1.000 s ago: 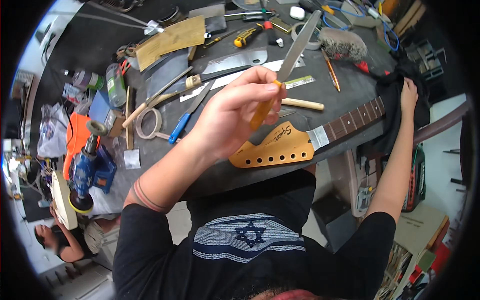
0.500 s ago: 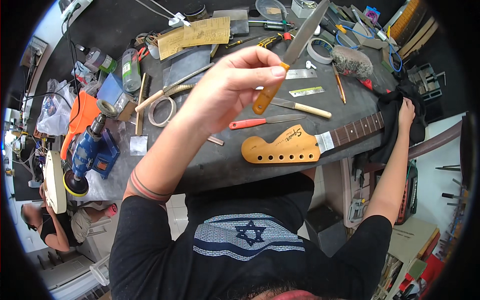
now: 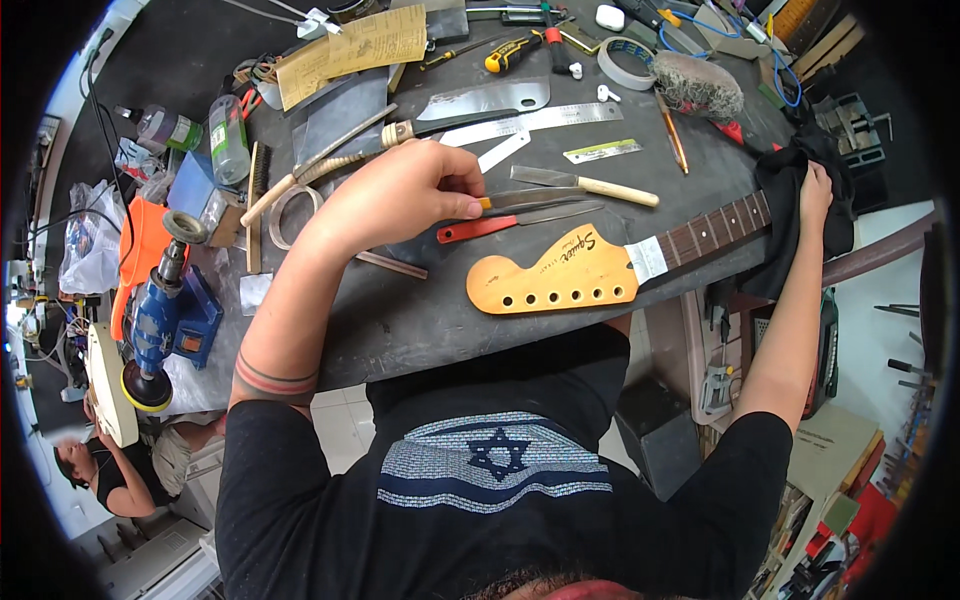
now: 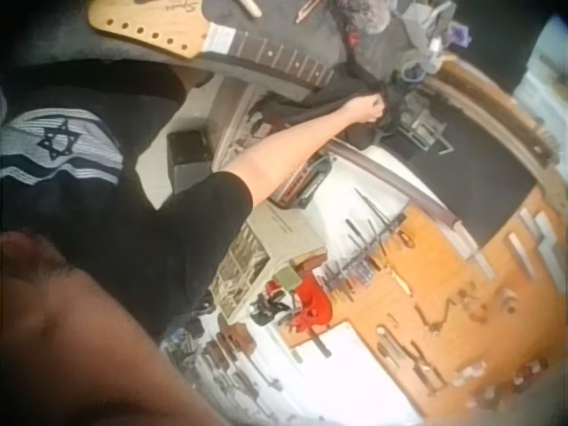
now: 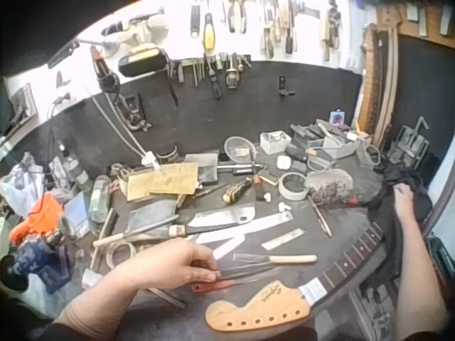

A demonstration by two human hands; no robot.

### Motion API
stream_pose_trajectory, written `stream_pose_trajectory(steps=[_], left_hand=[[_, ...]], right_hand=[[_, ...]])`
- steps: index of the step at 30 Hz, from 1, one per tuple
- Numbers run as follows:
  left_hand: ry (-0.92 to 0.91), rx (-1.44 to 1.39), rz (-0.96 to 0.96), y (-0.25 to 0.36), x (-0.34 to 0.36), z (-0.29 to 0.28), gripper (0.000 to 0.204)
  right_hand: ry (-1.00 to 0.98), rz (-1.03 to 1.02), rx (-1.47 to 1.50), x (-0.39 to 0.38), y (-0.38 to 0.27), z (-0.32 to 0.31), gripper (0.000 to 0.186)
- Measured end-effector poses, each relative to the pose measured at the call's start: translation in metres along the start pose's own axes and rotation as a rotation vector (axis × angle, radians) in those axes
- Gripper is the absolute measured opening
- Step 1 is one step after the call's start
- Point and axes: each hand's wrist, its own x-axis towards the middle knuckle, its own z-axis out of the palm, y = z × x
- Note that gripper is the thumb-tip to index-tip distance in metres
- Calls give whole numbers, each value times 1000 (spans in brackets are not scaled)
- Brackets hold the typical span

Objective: The person files the slots of a guitar nut on a detached neck and brushes the fretboard.

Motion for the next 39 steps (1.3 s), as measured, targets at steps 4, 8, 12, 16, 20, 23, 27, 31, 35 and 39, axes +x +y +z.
stream_pose_trajectory(steps=[4,8,12,16,20,23,27,31,35,39], left_hand=[[24,224,50,1,3,-1,17],[353,481,194,-5,1,-6,19],[431,345,157,-6,-5,-23,20],[463,399,158,-7,-9,-35,20],[493,406,125,-15,-16,-46,21],[522,451,127,-15,-21,-54,22],[536,408,102,-3,-30,-64,22],[626,521,155,-18,-25,-61,18],[547,645,168,-15,3,-1,14],[450,579,188,-3,17,26,15]], right_hand=[[7,-27,-32,5,14,-1,46],[11,-75,-27,13,21,-7,48],[-13,-68,-21,9,15,2,48],[5,-71,3,19,28,-9,50],[-30,-56,28,17,28,1,52],[-31,-82,17,26,43,4,52],[-31,-102,64,35,56,1,50],[-49,-99,63,41,62,-2,50],[-22,-78,73,23,47,19,50],[44,-100,50,24,47,-2,51]])
